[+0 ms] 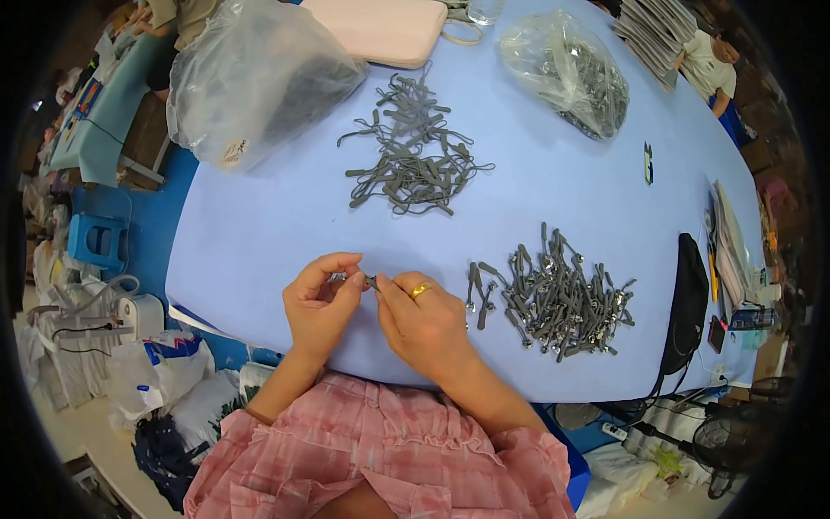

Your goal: Manually assemble zipper sliders by attaching pullers to slider bodies at an assembly station.

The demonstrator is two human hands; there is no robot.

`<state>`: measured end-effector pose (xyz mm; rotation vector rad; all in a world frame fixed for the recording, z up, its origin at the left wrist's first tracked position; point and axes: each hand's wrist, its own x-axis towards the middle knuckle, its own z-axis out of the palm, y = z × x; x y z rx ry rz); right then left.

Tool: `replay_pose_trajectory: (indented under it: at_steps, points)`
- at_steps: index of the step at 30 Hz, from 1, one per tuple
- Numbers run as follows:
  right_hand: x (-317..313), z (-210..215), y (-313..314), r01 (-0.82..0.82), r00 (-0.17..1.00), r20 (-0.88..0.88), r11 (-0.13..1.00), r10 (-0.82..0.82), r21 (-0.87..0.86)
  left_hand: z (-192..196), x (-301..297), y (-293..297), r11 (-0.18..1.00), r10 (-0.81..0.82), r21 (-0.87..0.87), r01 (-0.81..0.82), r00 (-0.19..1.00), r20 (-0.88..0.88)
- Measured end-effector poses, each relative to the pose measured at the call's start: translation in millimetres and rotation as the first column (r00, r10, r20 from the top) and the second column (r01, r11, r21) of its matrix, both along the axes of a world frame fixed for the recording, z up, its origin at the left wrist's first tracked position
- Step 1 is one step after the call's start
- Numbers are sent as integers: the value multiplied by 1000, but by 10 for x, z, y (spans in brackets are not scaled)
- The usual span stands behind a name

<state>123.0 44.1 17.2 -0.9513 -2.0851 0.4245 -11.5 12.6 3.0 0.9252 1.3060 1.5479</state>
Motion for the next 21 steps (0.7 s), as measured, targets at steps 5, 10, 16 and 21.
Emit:
replay_pose_trajectory:
  at_steps: [5,10,16,21]
  points:
    - [28,85,28,4,991,131,1000,-4,4,-33,28,-31,989,84,144,-32,925,-371]
    - [74,227,78,-52,952,289,987,96,-154,-51,33,-70,934,201,355,46,752,-628]
    - [169,196,153,-225,934,185,907,304,-355,-149,-20,-132,954,16,273,121,892,-451]
    - [152,48,113,-255,963,-41,852,266,-456,-59,-78,-141,983,-138,99,156,977,-165]
